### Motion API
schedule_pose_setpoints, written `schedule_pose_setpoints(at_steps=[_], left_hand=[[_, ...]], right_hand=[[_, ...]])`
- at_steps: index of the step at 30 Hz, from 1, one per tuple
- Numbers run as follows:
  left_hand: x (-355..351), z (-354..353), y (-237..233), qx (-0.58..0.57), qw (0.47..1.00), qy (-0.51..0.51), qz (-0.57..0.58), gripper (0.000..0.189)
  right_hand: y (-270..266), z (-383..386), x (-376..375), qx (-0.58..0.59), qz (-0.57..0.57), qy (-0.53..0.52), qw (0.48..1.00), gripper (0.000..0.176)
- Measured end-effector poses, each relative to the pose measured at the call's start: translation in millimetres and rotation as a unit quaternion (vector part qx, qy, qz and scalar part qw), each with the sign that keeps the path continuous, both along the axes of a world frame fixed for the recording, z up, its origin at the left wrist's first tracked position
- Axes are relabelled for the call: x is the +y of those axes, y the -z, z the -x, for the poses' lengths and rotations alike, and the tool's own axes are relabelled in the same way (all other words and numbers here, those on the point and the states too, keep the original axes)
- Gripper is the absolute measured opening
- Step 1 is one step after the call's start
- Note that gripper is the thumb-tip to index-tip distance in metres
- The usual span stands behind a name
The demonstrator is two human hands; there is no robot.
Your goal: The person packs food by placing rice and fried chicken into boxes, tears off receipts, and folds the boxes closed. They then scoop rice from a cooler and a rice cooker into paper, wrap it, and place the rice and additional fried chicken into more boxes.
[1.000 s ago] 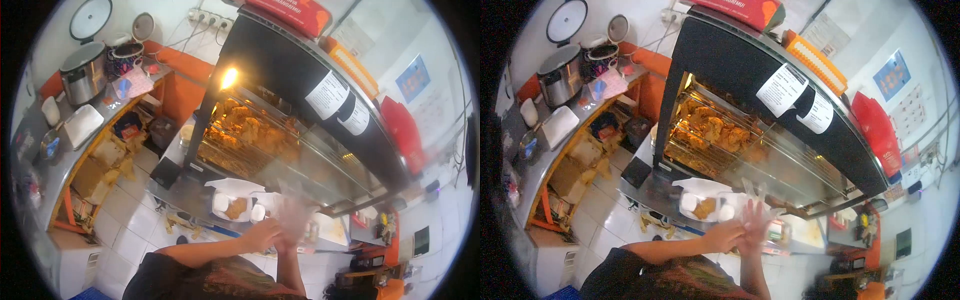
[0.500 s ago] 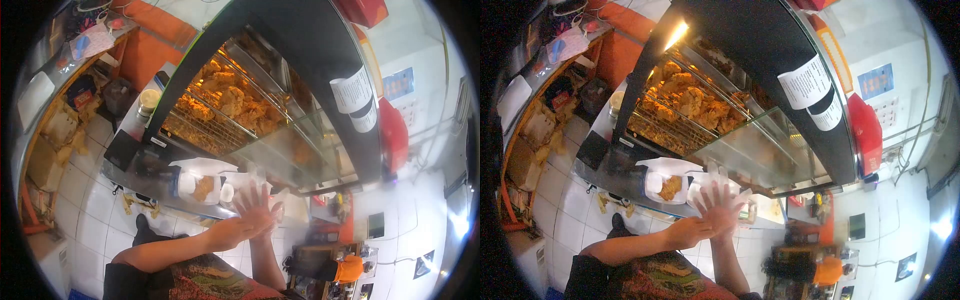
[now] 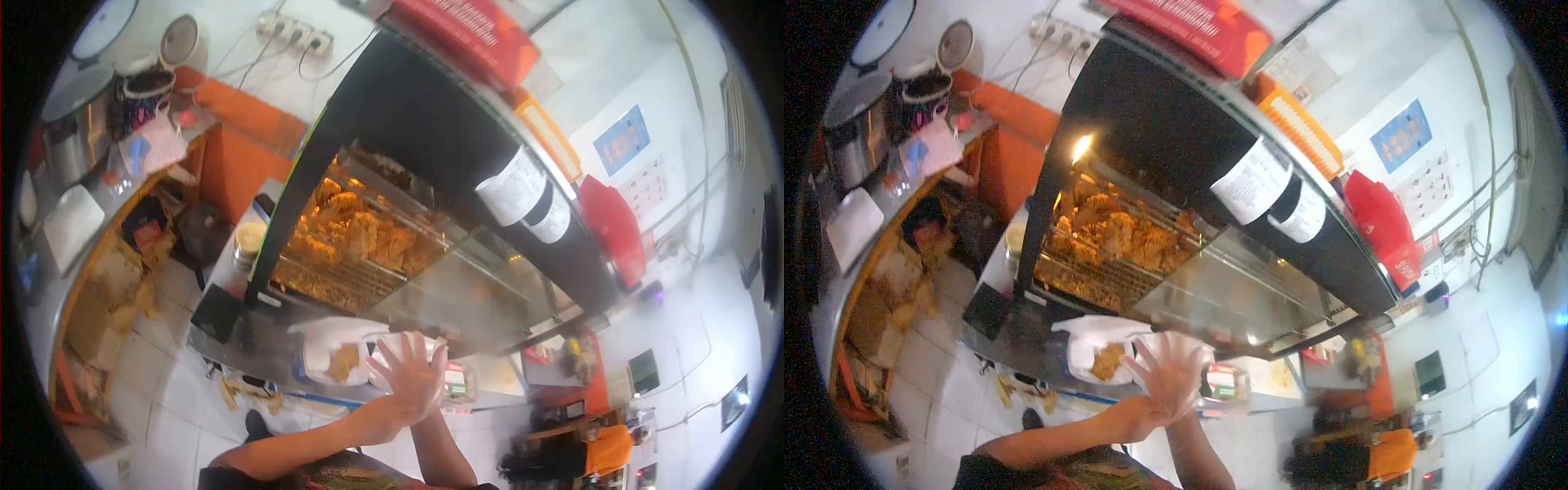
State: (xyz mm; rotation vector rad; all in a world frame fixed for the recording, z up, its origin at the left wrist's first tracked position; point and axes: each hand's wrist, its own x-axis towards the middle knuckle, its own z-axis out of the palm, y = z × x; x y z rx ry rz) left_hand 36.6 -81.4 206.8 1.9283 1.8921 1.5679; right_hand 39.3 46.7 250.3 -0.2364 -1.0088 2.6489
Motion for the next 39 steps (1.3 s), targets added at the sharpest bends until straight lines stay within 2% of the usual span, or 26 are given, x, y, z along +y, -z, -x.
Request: schedule_pose_setpoints(at_steps=[1,2,3,4,6,8,10,12,14,15,16,18,19,22,23,26,32,39], left_hand=[[-10.4,11.1,-19.5,-0.003,0.999,0.014,-0.032,0.027],[-25.2,23.4,-49.6,0.007,0.999,-0.015,-0.045,0.027],[-41.3,36.1,-86.8,0.016,0.997,-0.044,-0.058,0.027],[-52.8,50.5,-119.5,0.024,0.995,-0.072,-0.07,0.027],[-62.8,85.2,-172.2,0.06,0.97,-0.144,-0.184,0.027],[-68.4,128.3,-232.4,0.18,0.917,-0.197,-0.297,0.026],[-72.8,153.1,-309.8,0.237,0.904,-0.221,-0.28,0.039],[-53.0,182.8,-350.6,0.274,0.9,-0.211,-0.265,0.039],[-37.2,207.4,-366.1,0.306,0.907,-0.197,-0.214,0.035],[-33.7,217.1,-370.0,0.32,0.912,-0.19,-0.172,0.034],[-31.0,223.7,-371.8,0.334,0.915,-0.184,-0.13,0.033],[-28.5,229.1,-374.5,0.328,0.919,-0.174,-0.13,0.029],[-28.8,230.7,-375.8,0.328,0.92,-0.17,-0.131,0.029],[-28.4,237.8,-378.2,0.326,0.923,-0.155,-0.132,0.031],[-28.0,239.7,-379.2,0.325,0.925,-0.149,-0.133,0.031],[-25.7,240.7,-381.4,0.313,0.93,-0.145,-0.129,0.032],[-16.4,241.2,-381.6,0.309,0.931,-0.145,-0.129,0.037],[-16.3,234.7,-381.6,0.368,0.907,-0.178,-0.099,0.036]], right_hand=[[-0.9,-0.6,1.3,-0.034,-0.066,0.06,0.996,0.061],[-4.5,1.2,4.2,-0.067,-0.128,0.12,0.982,0.061],[-17.2,0.3,10.7,-0.04,-0.131,0.125,0.983,0.049],[-33.2,3.7,10.6,-0.029,-0.222,0.166,0.96,0.05],[-75.1,18.1,-1.1,-0.019,-0.392,0.25,0.885,0.052],[-124.6,43.3,-22.7,0.154,-0.417,0.307,0.841,0.054],[-186.0,56.6,-53.7,0.093,-0.551,0.355,0.75,0.061],[-217.3,83.8,-65.2,0.096,-0.634,0.43,0.635,0.072],[-216.7,121.8,-70.7,0.174,-0.514,0.448,0.711,0.08],[-218.1,125.6,-66.7,0.12,-0.54,0.422,0.719,0.083],[-219.5,124.4,-69.7,0.105,-0.514,0.394,0.754,0.085],[-226.9,120.8,-78.9,0.079,-0.46,0.336,0.818,0.087],[-233.1,107.2,-79.7,0.034,-0.461,0.272,0.844,0.086],[-219.5,105.5,-79.4,0.157,-0.369,0.262,0.878,0.083],[-220.7,99.2,-78.3,0.158,-0.352,0.236,0.892,0.083],[-219.9,94.6,-70.6,0.118,-0.388,0.26,0.877,0.082],[-218.2,94.0,-68.9,0.137,-0.343,0.252,0.895,0.076],[-198.9,100.1,-64.0,0.152,-0.325,0.25,0.899,0.075]])
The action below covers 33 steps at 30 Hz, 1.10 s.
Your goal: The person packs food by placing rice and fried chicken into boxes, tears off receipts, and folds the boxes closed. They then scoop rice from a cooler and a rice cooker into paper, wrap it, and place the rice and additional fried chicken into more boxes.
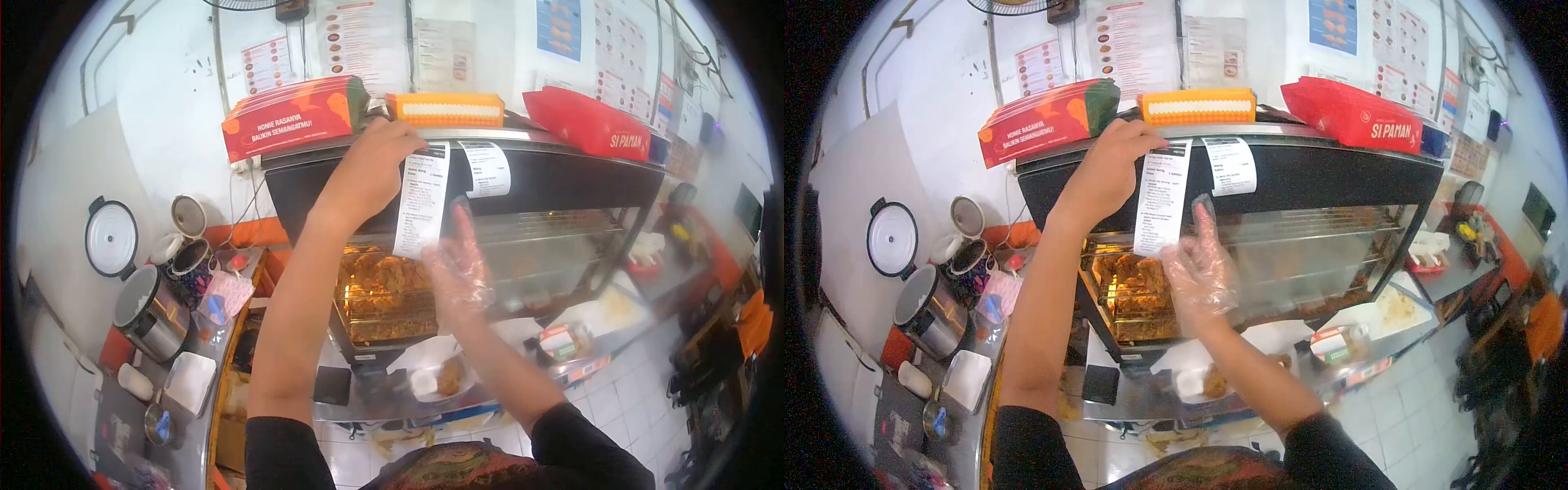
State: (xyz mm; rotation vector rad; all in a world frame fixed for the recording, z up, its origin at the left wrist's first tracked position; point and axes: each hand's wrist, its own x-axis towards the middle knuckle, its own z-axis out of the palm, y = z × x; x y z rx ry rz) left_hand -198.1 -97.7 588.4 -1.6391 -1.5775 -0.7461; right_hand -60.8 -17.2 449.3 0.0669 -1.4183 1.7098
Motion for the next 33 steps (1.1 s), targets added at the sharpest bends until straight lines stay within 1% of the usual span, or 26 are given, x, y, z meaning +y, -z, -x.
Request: schedule_pose_setpoints(at_steps=[5,8,11,14,17,20,23,26,29,33], left_hand=[[3.0,-2.0,2.9,0.013,1.0,-0.023,-0.014,0.035],[1.0,-3.3,0.3,0.011,1.0,-0.012,-0.006,0.036],[1.6,5.8,-1.2,0.026,0.999,-0.001,-0.02,0.024],[0.9,5.9,-3.0,0.02,1.0,-0.001,-0.01,0.024],[1.6,-0.3,-4.1,0.025,1.0,-0.009,-0.008,0.024],[1.2,-5.5,-5.1,0.019,1.0,-0.024,-0.001,0.024],[2.7,-0.7,-4.2,0.021,1.0,-0.018,-0.011,0.024],[2.9,2.0,-4.9,0.006,1.0,-0.009,-0.003,0.026],[3.3,-2.5,-4.3,-0.007,1.0,-0.021,0.012,0.038],[1.9,-8.3,-4.5,-0.015,0.999,-0.032,0.017,0.039]], right_hand=[[0.9,-7.4,0.8,-0.005,0.006,0.002,1.0,0.073],[-4.7,-13.3,-0.7,-0.028,0.004,0.018,0.999,0.072],[-5.5,-16.4,0.7,-0.034,0.002,0.019,0.999,0.071],[-6.2,-19.2,1.1,-0.043,0.011,0.017,0.999,0.07],[-6.5,-23.4,0.4,-0.053,-0.012,0.032,0.998,0.069],[-2.5,-23.1,0.4,-0.047,0.004,0.024,0.999,0.067],[-6.4,-26.9,-0.4,-0.078,-0.02,0.048,0.996,0.067],[-1.5,-24.7,2.6,-0.057,-0.02,0.039,0.997,0.067],[-1.9,-25.6,2.9,-0.06,-0.016,0.038,0.997,0.066],[-2.7,-29.0,3.7,-0.064,-0.02,0.041,0.997,0.065]])
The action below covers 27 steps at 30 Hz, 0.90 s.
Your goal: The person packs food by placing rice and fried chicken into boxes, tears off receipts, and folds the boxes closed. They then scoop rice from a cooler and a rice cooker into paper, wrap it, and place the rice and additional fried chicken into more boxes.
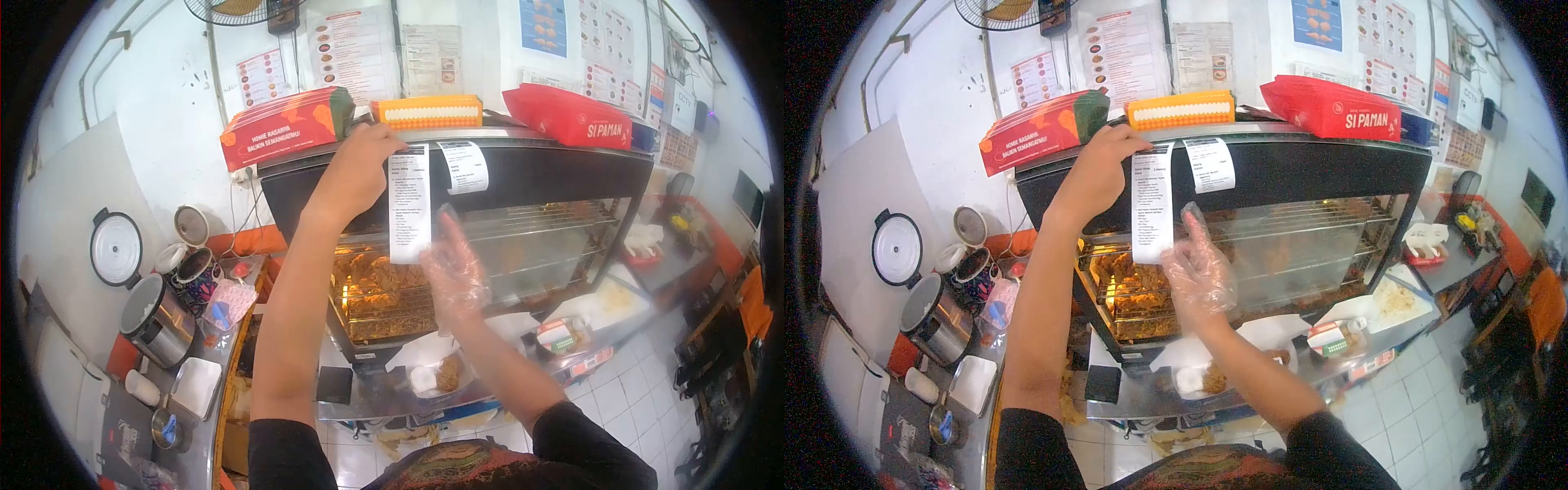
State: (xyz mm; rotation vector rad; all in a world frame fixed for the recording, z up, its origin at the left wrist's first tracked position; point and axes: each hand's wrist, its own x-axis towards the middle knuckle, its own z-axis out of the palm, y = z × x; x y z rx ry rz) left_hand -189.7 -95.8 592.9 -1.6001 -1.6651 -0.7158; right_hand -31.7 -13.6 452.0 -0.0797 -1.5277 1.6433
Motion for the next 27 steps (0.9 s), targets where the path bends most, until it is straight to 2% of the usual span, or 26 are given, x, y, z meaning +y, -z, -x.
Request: schedule_pose_setpoints(at_steps=[5,11,20,23,27], left_hand=[[0.8,-0.8,0.3,0.007,1.0,-0.008,0.002,0.04],[0.4,-7.5,0.7,0.002,1.0,-0.026,0.001,0.039],[0.7,-2.8,1.3,-0.009,1.0,0.0,-0.01,0.039],[2.4,3.8,2.5,0.014,0.999,0.014,-0.032,0.03],[2.2,0.5,3.2,-0.005,1.0,0.008,-0.018,0.041]], right_hand=[[7.9,3.5,2.2,0.034,0.018,-0.017,0.999,0.064],[11.2,3.6,3.5,0.004,-0.018,0.016,1.0,0.062],[13.4,5.5,2.6,0.032,0.062,-0.039,0.997,0.066],[8.4,2.3,0.0,0.008,0.049,-0.023,0.999,0.066],[-1.9,-5.1,-4.6,-0.033,0.041,0.002,0.999,0.067]])
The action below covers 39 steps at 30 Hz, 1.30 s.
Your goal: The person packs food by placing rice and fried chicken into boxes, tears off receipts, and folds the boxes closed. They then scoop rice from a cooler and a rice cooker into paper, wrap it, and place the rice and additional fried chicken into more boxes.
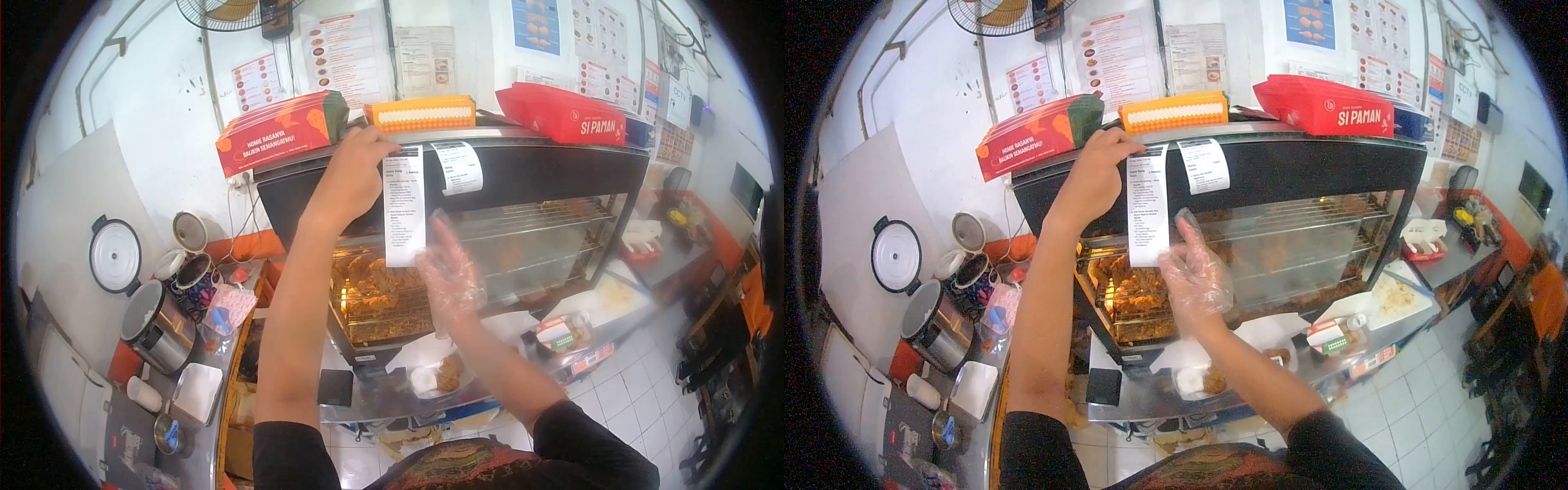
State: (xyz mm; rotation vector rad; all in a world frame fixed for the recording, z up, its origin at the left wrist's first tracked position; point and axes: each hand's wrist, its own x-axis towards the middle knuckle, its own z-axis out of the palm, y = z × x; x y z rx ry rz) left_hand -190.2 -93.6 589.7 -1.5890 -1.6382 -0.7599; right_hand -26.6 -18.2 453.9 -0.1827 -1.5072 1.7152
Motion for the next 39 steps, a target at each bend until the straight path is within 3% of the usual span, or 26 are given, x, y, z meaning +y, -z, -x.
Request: schedule_pose_setpoints(at_steps=[8,20,23,24,26,28,30,32,34,37,39], left_hand=[[0.6,2.3,4.3,0.001,1.0,-0.002,-0.019,0.044],[-2.3,-8.1,8.6,0.01,0.999,-0.048,-0.006,0.047],[-10.4,-22.8,6.9,0.008,0.999,-0.05,-0.016,0.052],[-14.0,-32.0,2.1,0.007,0.998,-0.057,-0.034,0.05],[-26.0,-53.5,-26.3,0.024,0.994,-0.075,-0.075,0.044],[-28.2,-45.2,-54.5,0.048,0.987,-0.083,-0.128,0.031],[-17.5,-17.9,-100.7,0.004,0.978,-0.14,-0.155,0.021],[-9.0,30.9,-141.3,-0.061,0.976,-0.195,-0.069,0.027],[6.4,138.6,-179.8,0.04,0.903,-0.381,0.194,0.034],[7.6,115.9,-181.5,-0.321,0.85,-0.355,0.221,0.038],[12.8,126.1,-182.2,-0.379,0.825,-0.342,0.243,0.032]], right_hand=[[9.2,7.9,6.3,0.026,-0.061,0.018,0.998,0.06],[23.4,11.9,9.4,0.007,-0.079,0.067,0.995,0.058],[35.0,-5.6,7.4,0.038,-0.036,0.05,0.997,0.052],[39.3,-19.2,12.4,-0.006,-0.09,0.051,0.995,0.053],[66.3,-23.3,20.9,-0.185,-0.209,0.193,0.941,0.056],[89.2,-48.0,26.6,-0.155,-0.124,0.054,0.979,0.058],[115.1,-64.1,25.8,-0.122,-0.065,0.018,0.99,0.056],[131.3,-74.2,25.1,-0.13,-0.031,-0.005,0.991,0.055],[141.0,-84.0,27.3,-0.18,-0.023,-0.015,0.983,0.053],[175.3,-94.9,33.7,-0.101,0.165,-0.075,0.978,0.046],[213.2,-101.1,42.7,-0.064,0.245,-0.094,0.963,0.044]])
